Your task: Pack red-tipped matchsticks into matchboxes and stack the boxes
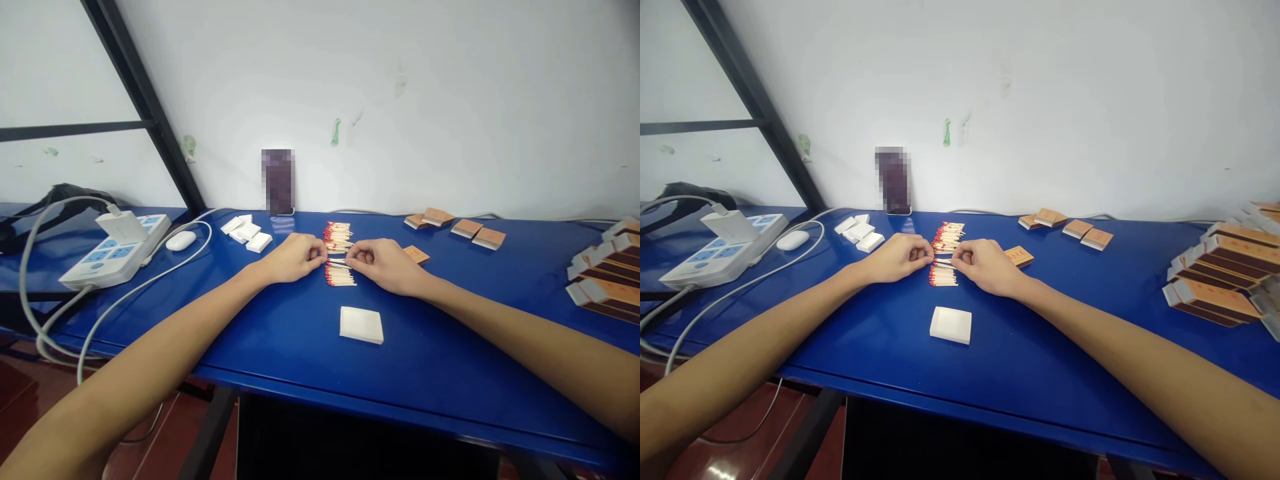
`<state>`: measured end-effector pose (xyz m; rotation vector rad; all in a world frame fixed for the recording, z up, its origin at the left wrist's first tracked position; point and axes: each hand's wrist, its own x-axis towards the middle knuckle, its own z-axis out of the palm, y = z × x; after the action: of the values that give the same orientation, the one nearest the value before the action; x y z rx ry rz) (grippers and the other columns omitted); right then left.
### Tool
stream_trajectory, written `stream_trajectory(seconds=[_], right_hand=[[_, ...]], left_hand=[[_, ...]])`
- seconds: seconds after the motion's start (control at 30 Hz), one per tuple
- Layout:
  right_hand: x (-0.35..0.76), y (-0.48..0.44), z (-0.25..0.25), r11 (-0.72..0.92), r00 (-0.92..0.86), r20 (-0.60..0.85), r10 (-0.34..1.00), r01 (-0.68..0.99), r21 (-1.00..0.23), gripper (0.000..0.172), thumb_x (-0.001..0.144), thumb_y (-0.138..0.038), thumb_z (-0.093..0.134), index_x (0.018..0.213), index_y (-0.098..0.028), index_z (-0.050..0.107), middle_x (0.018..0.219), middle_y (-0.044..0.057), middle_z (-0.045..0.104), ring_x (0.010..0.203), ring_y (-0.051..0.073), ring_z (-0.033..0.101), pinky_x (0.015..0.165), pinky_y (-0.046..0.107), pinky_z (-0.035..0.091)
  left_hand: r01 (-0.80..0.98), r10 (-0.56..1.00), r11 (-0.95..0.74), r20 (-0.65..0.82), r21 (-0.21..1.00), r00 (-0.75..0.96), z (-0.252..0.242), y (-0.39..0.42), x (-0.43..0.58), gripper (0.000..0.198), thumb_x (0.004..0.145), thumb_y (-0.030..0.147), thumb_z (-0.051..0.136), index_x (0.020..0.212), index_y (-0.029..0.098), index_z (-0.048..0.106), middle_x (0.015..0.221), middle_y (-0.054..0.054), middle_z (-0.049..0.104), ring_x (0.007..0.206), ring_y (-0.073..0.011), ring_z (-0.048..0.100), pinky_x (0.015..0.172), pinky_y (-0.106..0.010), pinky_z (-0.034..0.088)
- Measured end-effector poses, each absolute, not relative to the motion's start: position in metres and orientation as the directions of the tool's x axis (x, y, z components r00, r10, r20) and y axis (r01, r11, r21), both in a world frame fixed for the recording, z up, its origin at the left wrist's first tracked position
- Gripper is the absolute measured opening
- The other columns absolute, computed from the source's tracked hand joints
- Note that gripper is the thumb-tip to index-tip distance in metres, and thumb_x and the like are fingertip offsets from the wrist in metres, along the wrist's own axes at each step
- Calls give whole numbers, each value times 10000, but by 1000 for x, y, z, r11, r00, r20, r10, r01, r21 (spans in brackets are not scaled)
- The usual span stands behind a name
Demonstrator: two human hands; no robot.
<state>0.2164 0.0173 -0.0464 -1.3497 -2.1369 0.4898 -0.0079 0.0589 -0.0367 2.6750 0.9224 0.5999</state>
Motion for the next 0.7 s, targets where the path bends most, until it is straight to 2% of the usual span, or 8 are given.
stream_trajectory(seconds=[0.3, 0.47, 0.7], right_hand=[[217, 15, -43, 422, -338, 252, 907, 711, -563, 141, 799, -260, 567, 739, -190, 673, 588, -23, 540, 543, 122, 448, 563, 284, 346], [219, 15, -45, 455, -371, 266, 890, 681, -573, 172, 821, -307, 574, 763, -192, 686, 596, -22, 537, 557, 125, 449, 575, 285, 350], [219, 15, -47, 439, -364, 253, 896, 650, -620, 204, 848, -343, 560, 786, -192, 682, 597, -25, 539, 563, 127, 446, 563, 282, 341]], left_hand=[[581, 654, -755, 299, 303, 695, -39, 58, -4, 89, 838, 139, 550, 789, 155, 622, 616, 24, 565, 561, -107, 493, 605, -248, 371], [596, 694, -719, 326, 358, 641, -43, 59, -4, 87, 856, 129, 560, 897, 166, 628, 601, 46, 550, 551, -110, 498, 601, -243, 369], [603, 680, -733, 331, 314, 654, -42, 60, -2, 104, 866, 130, 565, 868, 165, 663, 594, 38, 534, 563, -118, 479, 622, -255, 361]])
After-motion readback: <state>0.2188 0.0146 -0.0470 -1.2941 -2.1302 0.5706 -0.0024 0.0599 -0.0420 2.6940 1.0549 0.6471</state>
